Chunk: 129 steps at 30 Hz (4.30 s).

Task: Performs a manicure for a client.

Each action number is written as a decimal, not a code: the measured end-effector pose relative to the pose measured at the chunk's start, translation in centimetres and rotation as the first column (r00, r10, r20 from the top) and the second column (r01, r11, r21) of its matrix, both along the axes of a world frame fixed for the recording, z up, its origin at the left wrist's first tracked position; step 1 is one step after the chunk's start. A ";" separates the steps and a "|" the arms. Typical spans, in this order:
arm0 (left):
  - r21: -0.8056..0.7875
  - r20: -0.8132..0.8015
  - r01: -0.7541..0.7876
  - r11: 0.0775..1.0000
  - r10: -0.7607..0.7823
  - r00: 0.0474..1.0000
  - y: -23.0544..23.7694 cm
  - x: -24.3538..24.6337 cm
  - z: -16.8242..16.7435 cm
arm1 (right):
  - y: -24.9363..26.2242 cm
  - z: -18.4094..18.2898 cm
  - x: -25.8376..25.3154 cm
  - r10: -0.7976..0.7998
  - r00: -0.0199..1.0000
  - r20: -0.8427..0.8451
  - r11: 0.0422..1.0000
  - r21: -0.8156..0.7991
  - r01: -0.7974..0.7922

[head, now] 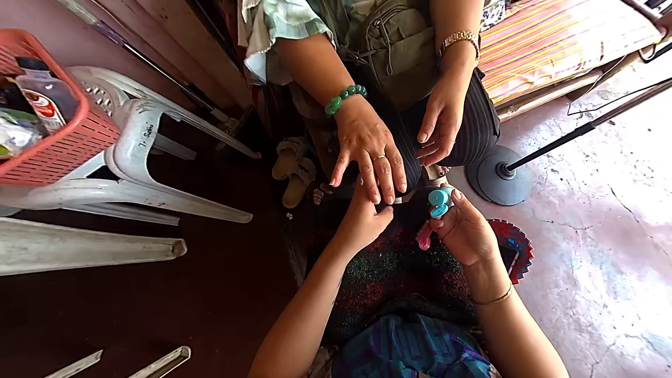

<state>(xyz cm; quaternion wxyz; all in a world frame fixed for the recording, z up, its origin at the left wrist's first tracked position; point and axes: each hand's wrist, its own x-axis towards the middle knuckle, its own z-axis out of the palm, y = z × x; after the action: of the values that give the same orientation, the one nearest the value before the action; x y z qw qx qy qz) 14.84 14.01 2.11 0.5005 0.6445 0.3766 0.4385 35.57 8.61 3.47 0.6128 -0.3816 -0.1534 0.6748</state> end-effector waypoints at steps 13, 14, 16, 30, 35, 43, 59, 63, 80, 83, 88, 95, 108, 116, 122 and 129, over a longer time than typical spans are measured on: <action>-0.254 0.419 -0.203 0.946 0.297 0.858 1.6 3.3 3.1 | 1.9 3.0 -2.4 -0.175 0.956 0.236 0.970 0.206 0.127; -0.250 0.415 -0.191 0.949 0.284 0.864 1.3 3.1 3.3 | 2.1 3.2 -2.7 -0.196 0.940 0.278 0.962 0.242 0.129; -0.249 0.427 -0.158 0.956 0.255 0.867 0.8 2.8 3.7 | 2.6 3.4 -3.4 -0.225 0.912 0.344 0.941 0.318 0.112; -0.193 0.419 -0.276 0.942 0.333 0.845 0.2 2.6 3.5 | 3.4 2.0 -5.5 -0.147 0.932 0.332 0.979 0.180 0.091; -0.211 0.408 -0.313 0.926 0.374 0.833 0.4 2.9 3.3 | 0.8 1.1 -2.4 -0.002 0.986 0.167 0.999 -0.038 0.008; -0.230 0.413 -0.230 0.945 0.309 0.856 0.2 2.7 3.8 | 1.9 2.0 -4.3 -0.265 0.916 0.303 0.949 0.251 0.191; -0.140 0.395 -0.249 0.958 0.285 0.873 0.6 2.2 2.8 | 2.0 2.1 -2.9 -0.127 0.954 0.271 0.992 0.025 0.125; -0.199 0.431 -0.251 0.947 0.315 0.846 0.7 2.4 2.8 | 2.3 2.3 -4.6 -0.354 0.858 0.372 0.911 0.345 0.227; -0.246 0.415 -0.212 0.946 0.301 0.859 0.2 2.2 3.3 | 1.2 1.9 -1.7 0.121 0.856 0.502 0.988 0.025 -0.154; -0.439 0.486 -0.106 0.892 0.335 0.807 0.6 2.0 3.4 | -0.1 2.2 0.2 0.378 0.715 0.588 0.902 -0.062 -0.426; -0.464 0.463 -0.156 0.872 0.389 0.796 0.9 2.0 2.9 | 0.4 3.9 -2.3 0.089 0.885 0.456 0.976 0.136 -0.168; -0.598 0.515 -0.113 0.794 0.488 0.705 0.9 2.2 3.8 | 4.8 4.0 -7.0 -0.448 0.670 0.591 0.820 0.570 0.046; -0.331 0.775 0.345 0.878 0.044 0.631 3.1 0.0 1.3 | -1.8 1.5 -2.2 0.371 0.058 0.927 0.745 -0.259 -0.615; -0.296 0.616 0.241 0.924 -0.008 0.788 2.2 -0.5 1.1 | -5.8 3.1 0.9 0.317 -0.035 0.948 0.814 -0.291 -0.503; 0.368 -0.553 0.044 0.929 0.180 0.814 -4.3 -5.7 -0.4 | -6.3 -5.1 15.8 0.619 -0.127 0.775 0.780 -0.588 0.216; 0.382 -0.722 -0.036 0.924 0.322 0.612 -10.2 -8.1 -5.1 | -8.7 -15.7 17.3 0.760 0.007 0.650 0.575 -0.677 0.459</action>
<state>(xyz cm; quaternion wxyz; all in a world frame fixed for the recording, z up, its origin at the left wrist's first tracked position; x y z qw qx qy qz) 6.72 3.84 -2.98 0.1280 0.8019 0.5388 0.2244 52.83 -0.10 -12.22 -0.0248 -0.9282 -0.2632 0.2618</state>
